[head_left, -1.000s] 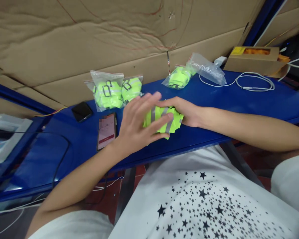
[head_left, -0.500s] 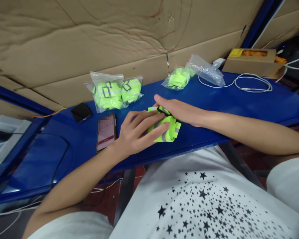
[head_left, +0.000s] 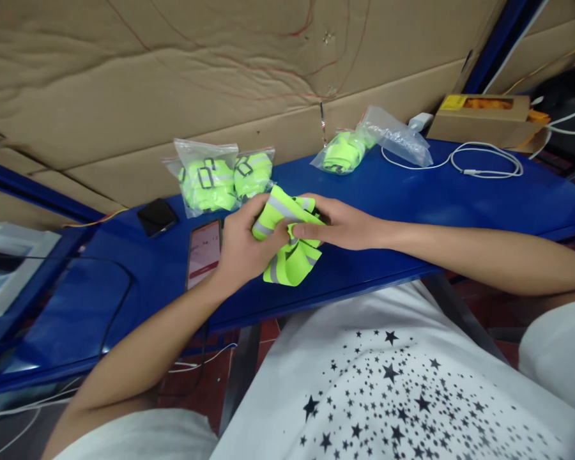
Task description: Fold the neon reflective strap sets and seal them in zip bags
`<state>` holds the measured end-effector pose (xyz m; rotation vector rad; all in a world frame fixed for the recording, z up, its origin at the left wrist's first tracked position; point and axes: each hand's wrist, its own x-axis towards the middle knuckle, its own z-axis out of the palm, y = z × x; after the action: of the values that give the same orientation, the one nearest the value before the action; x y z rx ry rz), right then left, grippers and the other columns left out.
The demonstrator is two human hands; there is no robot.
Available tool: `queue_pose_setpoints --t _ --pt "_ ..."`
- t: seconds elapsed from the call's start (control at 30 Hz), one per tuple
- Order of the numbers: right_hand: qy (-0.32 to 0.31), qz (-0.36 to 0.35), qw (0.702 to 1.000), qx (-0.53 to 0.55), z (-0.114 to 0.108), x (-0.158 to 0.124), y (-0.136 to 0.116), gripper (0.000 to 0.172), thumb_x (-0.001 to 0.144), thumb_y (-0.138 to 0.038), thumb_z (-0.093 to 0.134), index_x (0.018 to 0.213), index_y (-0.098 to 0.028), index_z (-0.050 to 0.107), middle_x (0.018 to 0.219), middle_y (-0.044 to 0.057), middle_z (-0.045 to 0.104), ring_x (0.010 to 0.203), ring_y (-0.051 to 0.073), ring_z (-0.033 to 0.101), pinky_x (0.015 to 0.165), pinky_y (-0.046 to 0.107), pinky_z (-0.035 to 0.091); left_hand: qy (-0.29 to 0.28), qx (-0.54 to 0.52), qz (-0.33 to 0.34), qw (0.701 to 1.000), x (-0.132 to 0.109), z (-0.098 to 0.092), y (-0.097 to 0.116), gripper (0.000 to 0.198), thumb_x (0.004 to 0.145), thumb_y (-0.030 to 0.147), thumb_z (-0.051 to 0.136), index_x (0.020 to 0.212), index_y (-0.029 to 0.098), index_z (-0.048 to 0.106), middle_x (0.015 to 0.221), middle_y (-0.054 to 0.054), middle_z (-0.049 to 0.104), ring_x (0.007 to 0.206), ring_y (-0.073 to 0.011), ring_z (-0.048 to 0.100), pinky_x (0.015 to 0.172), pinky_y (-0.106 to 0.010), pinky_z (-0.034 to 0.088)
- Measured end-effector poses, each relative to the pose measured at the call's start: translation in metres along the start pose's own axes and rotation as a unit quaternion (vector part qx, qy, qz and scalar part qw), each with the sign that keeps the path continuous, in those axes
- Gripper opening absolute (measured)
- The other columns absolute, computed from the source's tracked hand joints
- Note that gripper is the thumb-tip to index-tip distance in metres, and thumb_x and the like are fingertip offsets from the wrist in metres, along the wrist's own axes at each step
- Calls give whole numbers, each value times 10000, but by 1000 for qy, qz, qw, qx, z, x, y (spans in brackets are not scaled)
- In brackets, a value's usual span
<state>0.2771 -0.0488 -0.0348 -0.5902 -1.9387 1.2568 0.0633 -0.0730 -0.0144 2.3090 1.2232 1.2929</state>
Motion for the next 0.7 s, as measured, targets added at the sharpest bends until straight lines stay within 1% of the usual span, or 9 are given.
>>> queue_pose_setpoints --t 0.07,0.13,0.23,0.3,0.37,0.47,0.57,0.63,0.7 --pt "-13 30 999 27 0 2 5 561 902 -546 721 1307 -183 588 1149 56 708 955 192 688 721 266 587 -18 -1 -3 1000 0 3 -6 192 864 305 656 1018 197 699 806 12 683 683 -153 585 631 -270 486" --pt "-21 46 998 42 -1 3 7 565 921 -514 697 1357 -186 550 1153 55 695 890 170 676 634 239 565 -34 -11 9 999 0 5 -12 322 923 338 624 1213 205 665 947 -22 726 770 -173 637 700 -292 530" --pt "4 29 1000 8 -3 4 9 580 937 -450 679 1428 -200 495 1273 70 661 1033 195 661 783 288 599 -52 -29 41 997 -2 6 -17 483 1013 391 536 1471 238 518 1272 -89 699 1002 -211 682 859 -339 563" --pt "25 11 999 -20 -3 3 9 541 950 -405 666 1421 -205 493 1327 76 641 1164 221 625 965 359 575 -65 -31 71 995 -3 6 -18 489 1047 443 475 1492 243 506 1404 -112 639 1146 -241 666 957 -374 552" --pt "35 16 999 -31 -1 1 9 516 966 -369 639 1425 -196 480 1330 84 635 1185 226 610 1039 401 542 -83 -14 105 991 -4 6 -17 543 1037 524 474 1486 220 512 1446 -138 610 1243 -282 637 1038 -416 529" --pt "27 53 998 -3 3 -1 8 547 983 -346 605 1469 -174 422 1272 87 631 1042 195 629 902 354 584 -93 57 136 985 -7 7 -12 694 978 634 523 1519 203 463 1456 -172 593 1319 -332 597 1096 -472 500" --pt "15 94 994 44 6 -1 5 551 985 -335 607 1478 -198 404 1193 61 625 886 149 619 704 264 576 -87 157 108 978 -9 8 -6 724 952 655 552 1516 211 454 1494 -178 559 1371 -350 558 1086 -485 506" --pt "-7 122 989 78 6 -2 1 528 970 -303 629 1451 -217 430 1178 46 626 880 132 626 689 230 579 -86 191 70 975 -9 8 -3 717 929 651 596 1478 202 489 1453 -172 594 1338 -351 584 1045 -465 528" --pt "-44 145 981 118 5 -3 -3 502 955 -279 642 1420 -237 457 1236 45 624 992 140 649 776 237 610 -91 176 40 979 -6 7 -1 673 912 624 636 1418 191 535 1365 -151 655 1255 -334 637 1007 -434 541"
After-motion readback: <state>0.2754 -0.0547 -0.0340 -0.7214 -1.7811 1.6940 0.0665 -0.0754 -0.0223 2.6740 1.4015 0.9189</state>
